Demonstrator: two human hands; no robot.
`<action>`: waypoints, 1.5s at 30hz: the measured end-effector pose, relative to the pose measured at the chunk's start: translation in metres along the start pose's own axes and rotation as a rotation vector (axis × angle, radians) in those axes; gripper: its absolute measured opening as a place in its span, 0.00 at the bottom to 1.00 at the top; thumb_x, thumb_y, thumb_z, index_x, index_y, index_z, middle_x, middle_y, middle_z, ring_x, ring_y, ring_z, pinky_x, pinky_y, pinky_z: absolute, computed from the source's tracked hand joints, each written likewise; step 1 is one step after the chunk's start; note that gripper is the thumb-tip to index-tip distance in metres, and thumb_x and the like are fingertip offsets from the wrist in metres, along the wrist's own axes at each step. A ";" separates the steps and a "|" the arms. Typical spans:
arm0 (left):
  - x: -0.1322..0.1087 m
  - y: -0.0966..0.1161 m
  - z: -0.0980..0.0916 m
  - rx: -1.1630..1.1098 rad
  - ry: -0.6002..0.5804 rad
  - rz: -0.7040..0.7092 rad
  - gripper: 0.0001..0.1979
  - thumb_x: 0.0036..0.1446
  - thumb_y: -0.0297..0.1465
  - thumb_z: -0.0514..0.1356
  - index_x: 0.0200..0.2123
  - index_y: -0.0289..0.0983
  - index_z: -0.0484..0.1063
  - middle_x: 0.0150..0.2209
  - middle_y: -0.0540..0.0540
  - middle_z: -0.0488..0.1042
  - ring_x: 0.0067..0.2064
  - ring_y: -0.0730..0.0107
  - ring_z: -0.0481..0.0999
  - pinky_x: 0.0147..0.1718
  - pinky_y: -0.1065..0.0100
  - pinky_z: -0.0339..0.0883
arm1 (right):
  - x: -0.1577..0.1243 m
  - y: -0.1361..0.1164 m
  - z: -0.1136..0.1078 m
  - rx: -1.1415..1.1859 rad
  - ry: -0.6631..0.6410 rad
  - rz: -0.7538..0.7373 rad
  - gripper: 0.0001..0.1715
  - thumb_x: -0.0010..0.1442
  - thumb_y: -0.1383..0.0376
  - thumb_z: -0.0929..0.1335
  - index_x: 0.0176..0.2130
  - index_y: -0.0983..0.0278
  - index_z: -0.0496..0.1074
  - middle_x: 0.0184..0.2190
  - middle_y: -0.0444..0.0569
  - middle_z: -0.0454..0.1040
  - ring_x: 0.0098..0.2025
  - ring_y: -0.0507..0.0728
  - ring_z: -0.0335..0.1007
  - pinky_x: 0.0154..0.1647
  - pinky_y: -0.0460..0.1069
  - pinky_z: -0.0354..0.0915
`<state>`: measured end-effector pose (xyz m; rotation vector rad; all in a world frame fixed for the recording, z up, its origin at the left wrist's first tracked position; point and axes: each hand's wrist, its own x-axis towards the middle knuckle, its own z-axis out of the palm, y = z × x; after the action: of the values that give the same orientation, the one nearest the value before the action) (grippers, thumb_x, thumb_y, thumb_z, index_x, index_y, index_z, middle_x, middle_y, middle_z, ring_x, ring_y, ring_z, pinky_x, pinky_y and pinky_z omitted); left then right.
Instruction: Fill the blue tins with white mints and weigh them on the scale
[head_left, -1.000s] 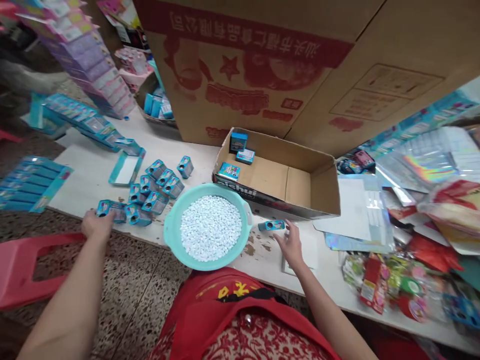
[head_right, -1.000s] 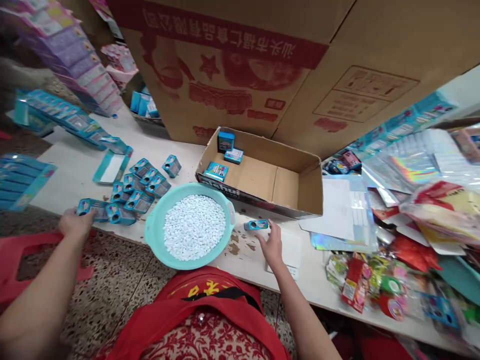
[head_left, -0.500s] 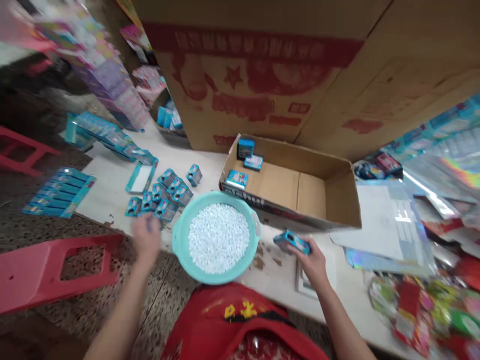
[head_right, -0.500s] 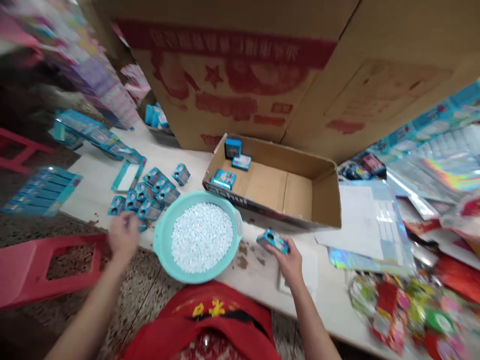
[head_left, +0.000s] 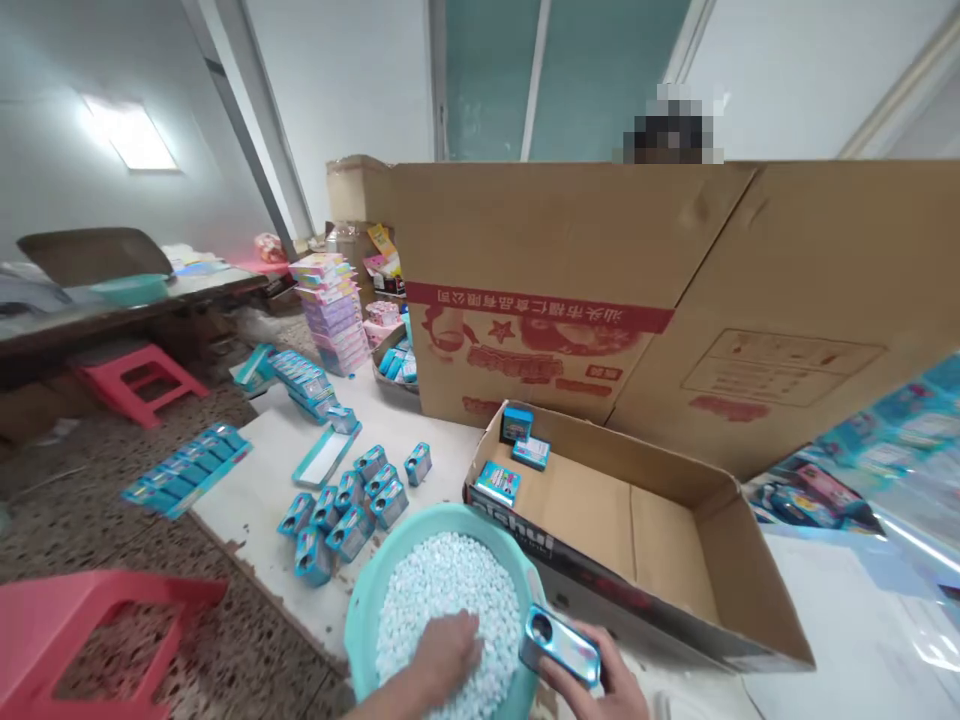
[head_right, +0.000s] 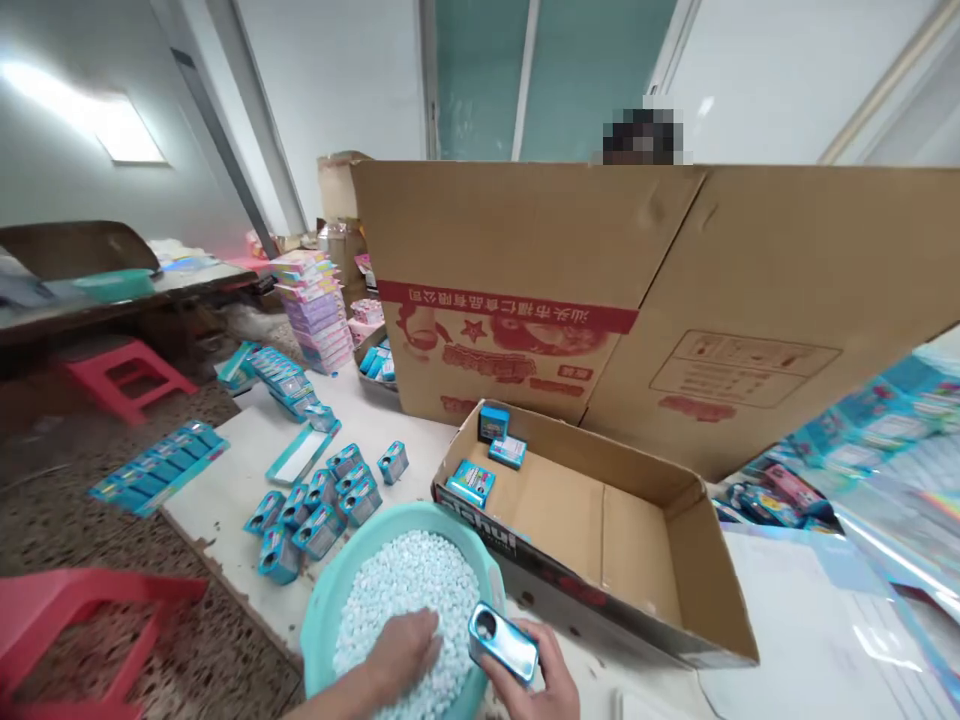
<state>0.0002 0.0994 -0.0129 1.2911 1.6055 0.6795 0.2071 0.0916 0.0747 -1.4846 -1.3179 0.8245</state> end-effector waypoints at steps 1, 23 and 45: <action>-0.001 0.005 -0.008 -0.144 0.068 -0.043 0.15 0.37 0.38 0.66 0.19 0.40 0.62 0.22 0.47 0.66 0.34 0.54 0.73 0.41 0.54 0.65 | -0.002 -0.003 0.002 0.005 -0.024 0.023 0.23 0.43 0.45 0.74 0.34 0.56 0.74 0.31 0.46 0.77 0.32 0.62 0.74 0.35 0.53 0.71; -0.002 0.105 -0.030 -0.964 0.313 0.053 0.18 0.49 0.39 0.64 0.18 0.36 0.61 0.17 0.54 0.61 0.18 0.77 0.63 0.18 0.73 0.55 | -0.015 -0.007 0.069 -0.235 -0.320 -0.107 0.17 0.51 0.61 0.75 0.39 0.61 0.71 0.36 0.49 0.74 0.41 0.60 0.72 0.39 0.51 0.66; 0.020 0.027 -0.049 0.342 0.253 0.163 0.26 0.45 0.47 0.61 0.43 0.35 0.70 0.47 0.36 0.71 0.53 0.46 0.67 0.52 0.47 0.62 | -0.031 0.045 -0.094 0.060 0.145 0.196 0.27 0.40 0.51 0.78 0.39 0.59 0.73 0.38 0.47 0.73 0.40 0.58 0.71 0.43 0.53 0.67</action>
<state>-0.0323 0.1329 0.0235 1.6506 1.8959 0.7103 0.3027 0.0429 0.0588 -1.6125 -1.0442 0.8560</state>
